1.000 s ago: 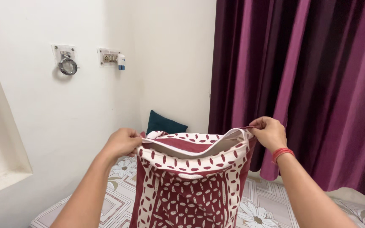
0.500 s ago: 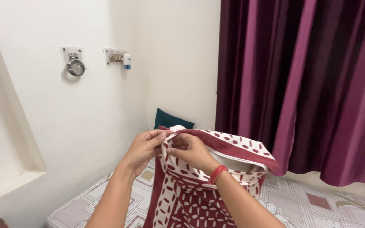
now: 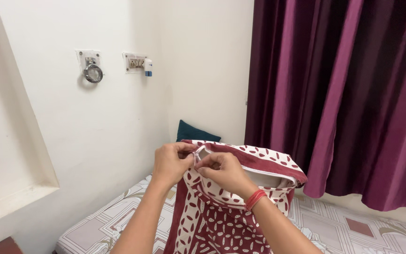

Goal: The person folds a striped cloth and places it into a yellow bin on a side table, then inserts a white pillow into a red-and-white decorative cover and closes it. They next fit a blue pillow into a gray zippered cover, arrange the covered pillows on the bed, and begin folding a patterned bedsheet.

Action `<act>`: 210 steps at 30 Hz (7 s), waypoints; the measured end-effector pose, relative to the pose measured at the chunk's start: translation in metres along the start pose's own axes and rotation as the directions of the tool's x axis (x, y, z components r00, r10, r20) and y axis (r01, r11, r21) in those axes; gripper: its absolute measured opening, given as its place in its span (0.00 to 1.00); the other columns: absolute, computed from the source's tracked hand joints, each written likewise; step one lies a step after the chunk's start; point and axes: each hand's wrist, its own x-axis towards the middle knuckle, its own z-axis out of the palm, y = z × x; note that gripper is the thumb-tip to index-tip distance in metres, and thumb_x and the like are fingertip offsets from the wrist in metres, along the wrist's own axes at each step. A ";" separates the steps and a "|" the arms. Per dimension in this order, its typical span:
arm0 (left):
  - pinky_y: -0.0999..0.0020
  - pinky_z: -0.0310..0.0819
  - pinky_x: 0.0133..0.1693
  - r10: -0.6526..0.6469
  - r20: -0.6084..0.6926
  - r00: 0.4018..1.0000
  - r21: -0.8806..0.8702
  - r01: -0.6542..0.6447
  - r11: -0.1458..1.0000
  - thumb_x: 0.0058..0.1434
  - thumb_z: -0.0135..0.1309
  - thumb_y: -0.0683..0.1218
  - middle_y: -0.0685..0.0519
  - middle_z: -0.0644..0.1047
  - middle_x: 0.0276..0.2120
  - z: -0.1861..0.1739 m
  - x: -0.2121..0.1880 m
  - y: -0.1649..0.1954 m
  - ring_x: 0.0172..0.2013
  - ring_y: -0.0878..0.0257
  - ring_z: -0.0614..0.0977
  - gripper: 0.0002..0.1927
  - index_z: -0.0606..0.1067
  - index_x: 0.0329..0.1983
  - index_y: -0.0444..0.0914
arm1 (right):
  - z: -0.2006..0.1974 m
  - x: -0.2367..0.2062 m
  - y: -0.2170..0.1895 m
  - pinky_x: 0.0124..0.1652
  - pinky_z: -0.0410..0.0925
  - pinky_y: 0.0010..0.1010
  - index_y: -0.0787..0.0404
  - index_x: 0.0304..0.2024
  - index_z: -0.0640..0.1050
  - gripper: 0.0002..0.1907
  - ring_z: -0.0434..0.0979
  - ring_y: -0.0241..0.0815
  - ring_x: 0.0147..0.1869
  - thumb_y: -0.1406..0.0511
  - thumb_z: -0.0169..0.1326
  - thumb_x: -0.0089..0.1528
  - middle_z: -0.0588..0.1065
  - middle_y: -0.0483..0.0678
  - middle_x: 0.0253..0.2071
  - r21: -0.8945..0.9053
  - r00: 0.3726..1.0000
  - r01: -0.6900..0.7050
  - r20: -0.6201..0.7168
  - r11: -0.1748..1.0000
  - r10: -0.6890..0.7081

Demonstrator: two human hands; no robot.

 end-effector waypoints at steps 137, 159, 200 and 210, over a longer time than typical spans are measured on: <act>0.51 0.69 0.56 0.022 -0.895 0.446 0.407 0.794 0.451 0.53 0.66 0.43 0.37 0.73 0.54 -0.449 -0.287 -0.285 0.54 0.42 0.76 0.34 0.69 0.62 0.31 | 0.576 0.082 0.039 0.60 0.63 0.38 0.70 0.67 0.64 0.30 0.71 0.48 0.64 0.61 0.53 0.67 0.72 0.58 0.61 0.298 0.945 0.060 0.290 0.953 -0.150; 0.25 0.36 0.65 -0.821 -0.502 0.271 0.522 0.852 -0.038 0.56 0.61 0.68 0.49 0.38 0.77 -0.344 -0.296 -0.337 0.75 0.40 0.35 0.53 0.46 0.78 0.57 | 0.543 -0.030 0.008 0.52 0.69 0.23 0.61 0.56 0.79 0.18 0.75 0.28 0.49 0.60 0.53 0.67 0.79 0.42 0.48 0.179 0.631 -0.473 0.753 0.863 0.189; 0.72 0.74 0.35 -0.659 -0.066 0.749 -0.392 0.588 0.707 0.59 0.60 0.44 0.52 0.83 0.32 0.112 0.012 -0.335 0.30 0.67 0.81 0.09 0.81 0.40 0.35 | 0.144 0.096 0.264 0.51 0.70 0.33 0.55 0.53 0.78 0.19 0.79 0.35 0.53 0.53 0.51 0.66 0.81 0.44 0.53 0.549 0.816 -0.547 0.180 0.633 0.549; 0.71 0.75 0.36 -0.726 0.049 0.686 -0.323 0.698 0.639 0.59 0.59 0.45 0.54 0.83 0.31 0.148 0.118 -0.524 0.31 0.67 0.81 0.09 0.82 0.40 0.37 | 0.192 0.226 0.443 0.51 0.68 0.35 0.55 0.53 0.78 0.20 0.76 0.36 0.55 0.53 0.54 0.63 0.79 0.41 0.53 0.486 0.623 -0.714 0.111 0.505 0.774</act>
